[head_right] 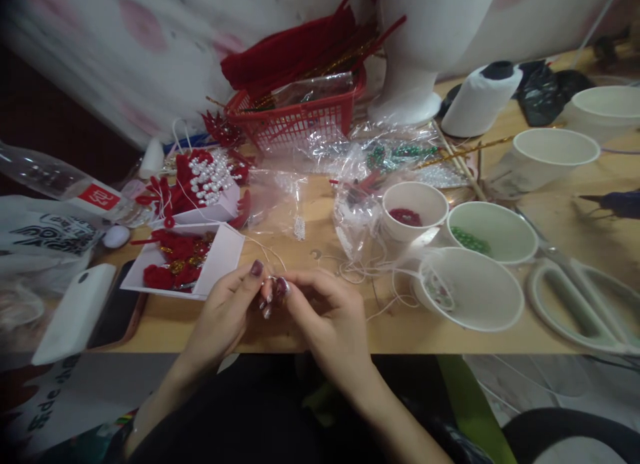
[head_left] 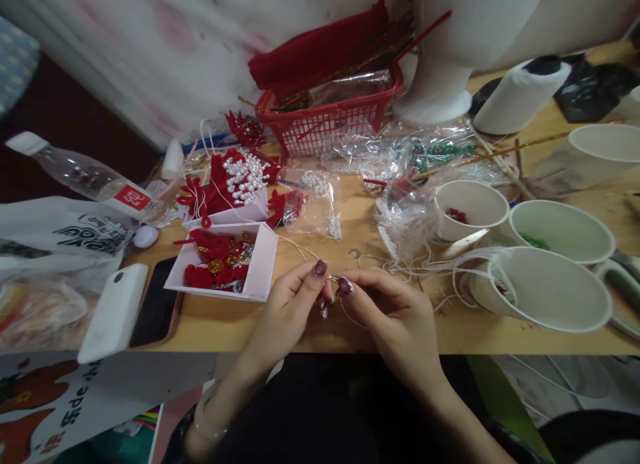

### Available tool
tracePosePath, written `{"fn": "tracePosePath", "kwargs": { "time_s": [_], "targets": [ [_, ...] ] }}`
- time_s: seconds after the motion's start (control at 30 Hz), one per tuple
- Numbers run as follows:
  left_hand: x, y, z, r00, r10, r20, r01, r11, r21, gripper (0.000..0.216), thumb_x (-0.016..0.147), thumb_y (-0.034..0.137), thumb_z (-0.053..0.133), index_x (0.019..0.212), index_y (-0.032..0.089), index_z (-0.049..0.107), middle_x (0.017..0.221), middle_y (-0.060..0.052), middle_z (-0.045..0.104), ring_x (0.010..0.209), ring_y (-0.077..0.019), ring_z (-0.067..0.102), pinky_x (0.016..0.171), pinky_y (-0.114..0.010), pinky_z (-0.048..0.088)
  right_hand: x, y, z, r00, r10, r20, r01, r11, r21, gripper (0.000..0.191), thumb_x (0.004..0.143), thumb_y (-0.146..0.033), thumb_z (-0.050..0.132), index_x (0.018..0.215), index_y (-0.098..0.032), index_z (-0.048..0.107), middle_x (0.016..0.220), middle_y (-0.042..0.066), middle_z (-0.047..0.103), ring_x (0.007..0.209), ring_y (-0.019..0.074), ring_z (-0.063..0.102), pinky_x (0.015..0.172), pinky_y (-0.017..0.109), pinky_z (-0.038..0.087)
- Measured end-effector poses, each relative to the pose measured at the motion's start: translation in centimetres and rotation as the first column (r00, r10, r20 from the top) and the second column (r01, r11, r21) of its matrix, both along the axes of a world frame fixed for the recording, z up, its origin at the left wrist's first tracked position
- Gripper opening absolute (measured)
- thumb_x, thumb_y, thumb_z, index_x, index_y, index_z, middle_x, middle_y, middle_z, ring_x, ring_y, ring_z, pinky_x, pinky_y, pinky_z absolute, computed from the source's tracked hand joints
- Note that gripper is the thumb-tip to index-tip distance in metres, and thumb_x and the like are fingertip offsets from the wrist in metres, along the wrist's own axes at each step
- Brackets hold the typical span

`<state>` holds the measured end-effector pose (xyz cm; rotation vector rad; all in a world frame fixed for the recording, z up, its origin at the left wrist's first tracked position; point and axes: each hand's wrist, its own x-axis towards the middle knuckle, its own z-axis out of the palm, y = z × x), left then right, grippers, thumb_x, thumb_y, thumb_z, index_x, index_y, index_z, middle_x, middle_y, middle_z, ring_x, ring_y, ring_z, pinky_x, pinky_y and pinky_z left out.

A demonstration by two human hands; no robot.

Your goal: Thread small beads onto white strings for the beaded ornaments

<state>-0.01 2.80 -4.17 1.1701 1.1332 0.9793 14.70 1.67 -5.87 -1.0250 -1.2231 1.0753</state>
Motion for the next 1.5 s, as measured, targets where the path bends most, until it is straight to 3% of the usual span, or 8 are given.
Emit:
{"fn": "tracePosePath", "kwargs": {
  "time_s": [0.2, 0.47, 0.67, 1.1, 1.5],
  "targets": [
    [0.1, -0.4, 0.7, 0.992, -0.085, 0.089, 0.097, 0.984, -0.147, 0.043, 0.096, 0.056, 0.050, 0.074, 0.019, 0.048, 0.055, 0.009, 0.034, 0.044, -0.0068, 0.033, 0.045, -0.020, 0.030, 0.2, 0.0, -0.1, 1.000, 0.003, -0.019, -0.002, 1.000, 0.012, 0.013, 0.087, -0.017, 0.068, 0.088, -0.024, 0.079, 0.080, -0.001, 0.078, 0.070, 0.0117, 0.073, 0.062, 0.019, 0.058],
    [-0.2, -1.2, 1.0, 0.987, -0.152, 0.054, 0.160, 0.971, -0.176, 0.038, 0.100, 0.049, 0.045, 0.075, 0.020, 0.044, 0.057, 0.009, 0.032, 0.046, -0.0068, 0.031, 0.045, -0.018, 0.033, 0.5, -0.2, 0.0, 0.977, -0.092, 0.194, 0.041, 0.966, 0.255, 0.014, 0.088, -0.010, 0.065, 0.094, -0.019, 0.074, 0.081, 0.000, 0.075, 0.074, 0.0101, 0.067, 0.066, 0.019, 0.053],
    [-0.5, -1.3, 0.8, 0.971, -0.210, 0.117, 0.226, 0.963, -0.148, 0.033, 0.101, 0.042, 0.042, 0.076, 0.021, 0.043, 0.057, 0.009, 0.033, 0.043, -0.0063, 0.034, 0.045, -0.018, 0.040, 0.7, -0.3, -0.1, 0.973, -0.090, 0.212, 0.028, 0.960, 0.280, 0.014, 0.089, -0.011, 0.064, 0.097, -0.019, 0.073, 0.081, 0.001, 0.073, 0.072, 0.0114, 0.066, 0.064, 0.022, 0.052],
    [-0.9, -1.5, 1.2, 0.965, -0.235, 0.118, 0.252, 0.954, -0.160, 0.031, 0.100, 0.036, 0.044, 0.074, 0.019, 0.045, 0.058, 0.009, 0.036, 0.041, -0.0044, 0.040, 0.041, -0.016, 0.032, 1.2, -0.3, 0.6, 0.962, -0.021, 0.271, -0.075, 0.938, 0.338, 0.014, 0.090, -0.009, 0.061, 0.095, -0.016, 0.071, 0.075, 0.001, 0.068, 0.066, 0.0112, 0.061, 0.061, 0.024, 0.049],
    [-0.8, -1.6, 1.2, 0.961, -0.238, 0.141, 0.258, 0.956, -0.143, 0.031, 0.095, 0.035, 0.047, 0.069, 0.019, 0.044, 0.054, 0.008, 0.036, 0.039, -0.0050, 0.039, 0.040, -0.018, 0.030, 1.1, -0.2, 0.5, 0.963, 0.045, 0.265, -0.131, 0.940, 0.315, 0.014, 0.089, -0.011, 0.060, 0.098, -0.018, 0.069, 0.076, 0.000, 0.067, 0.067, 0.0121, 0.062, 0.060, 0.024, 0.051]
  ]
}}
